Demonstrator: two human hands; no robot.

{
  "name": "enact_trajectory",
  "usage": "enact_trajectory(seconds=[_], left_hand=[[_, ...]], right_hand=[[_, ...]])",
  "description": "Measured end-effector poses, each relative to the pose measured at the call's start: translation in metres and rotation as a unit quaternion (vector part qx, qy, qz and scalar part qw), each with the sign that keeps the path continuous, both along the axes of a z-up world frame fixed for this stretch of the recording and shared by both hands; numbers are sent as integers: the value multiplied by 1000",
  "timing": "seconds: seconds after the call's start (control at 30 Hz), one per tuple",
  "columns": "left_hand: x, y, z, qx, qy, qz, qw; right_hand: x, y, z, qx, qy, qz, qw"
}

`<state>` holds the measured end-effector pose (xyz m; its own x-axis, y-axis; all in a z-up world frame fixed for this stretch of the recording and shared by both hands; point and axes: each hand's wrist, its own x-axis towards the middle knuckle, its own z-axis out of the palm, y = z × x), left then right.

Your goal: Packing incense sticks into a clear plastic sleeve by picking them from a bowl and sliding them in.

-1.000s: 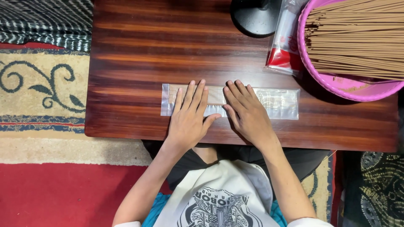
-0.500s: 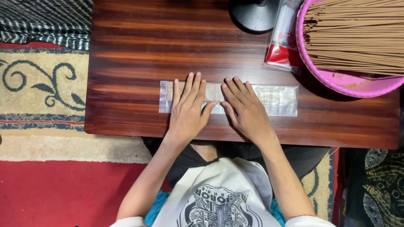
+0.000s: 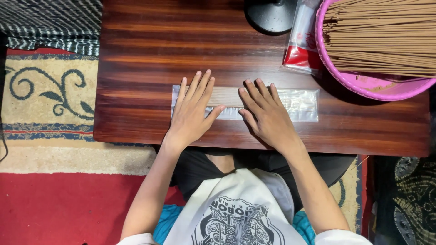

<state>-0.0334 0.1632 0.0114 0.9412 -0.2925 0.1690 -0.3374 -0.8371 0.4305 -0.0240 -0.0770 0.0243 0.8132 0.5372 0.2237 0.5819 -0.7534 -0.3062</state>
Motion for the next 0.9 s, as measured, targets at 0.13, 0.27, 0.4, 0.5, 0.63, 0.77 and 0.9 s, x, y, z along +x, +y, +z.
enact_trajectory(seconds=[0.13, 0.27, 0.4, 0.5, 0.63, 0.77, 0.9], left_hand=[[-1, -1, 1, 6, -2, -5, 1000], [0, -2, -2, 38, -12, -10, 999], [1, -1, -5, 49, -18, -10, 999], [2, 0, -10, 62, -39, -14, 997], [4, -3, -12, 72, -61, -21, 995], [11, -25, 5, 24, -99, -100, 990], [27, -61, -3, 26, -171, -137, 975]], right_hand=[[0, -13, 3, -8, 23, -22, 999], [3, -20, 2, 3, 30, -26, 999], [3, -32, 5, 5, 14, -34, 999], [3, -35, 7, 17, 8, -40, 999], [2, -34, 2, 30, -1, -46, 998], [3, -34, -2, 24, -15, -52, 998], [2, -33, -2, 27, -14, -55, 998]])
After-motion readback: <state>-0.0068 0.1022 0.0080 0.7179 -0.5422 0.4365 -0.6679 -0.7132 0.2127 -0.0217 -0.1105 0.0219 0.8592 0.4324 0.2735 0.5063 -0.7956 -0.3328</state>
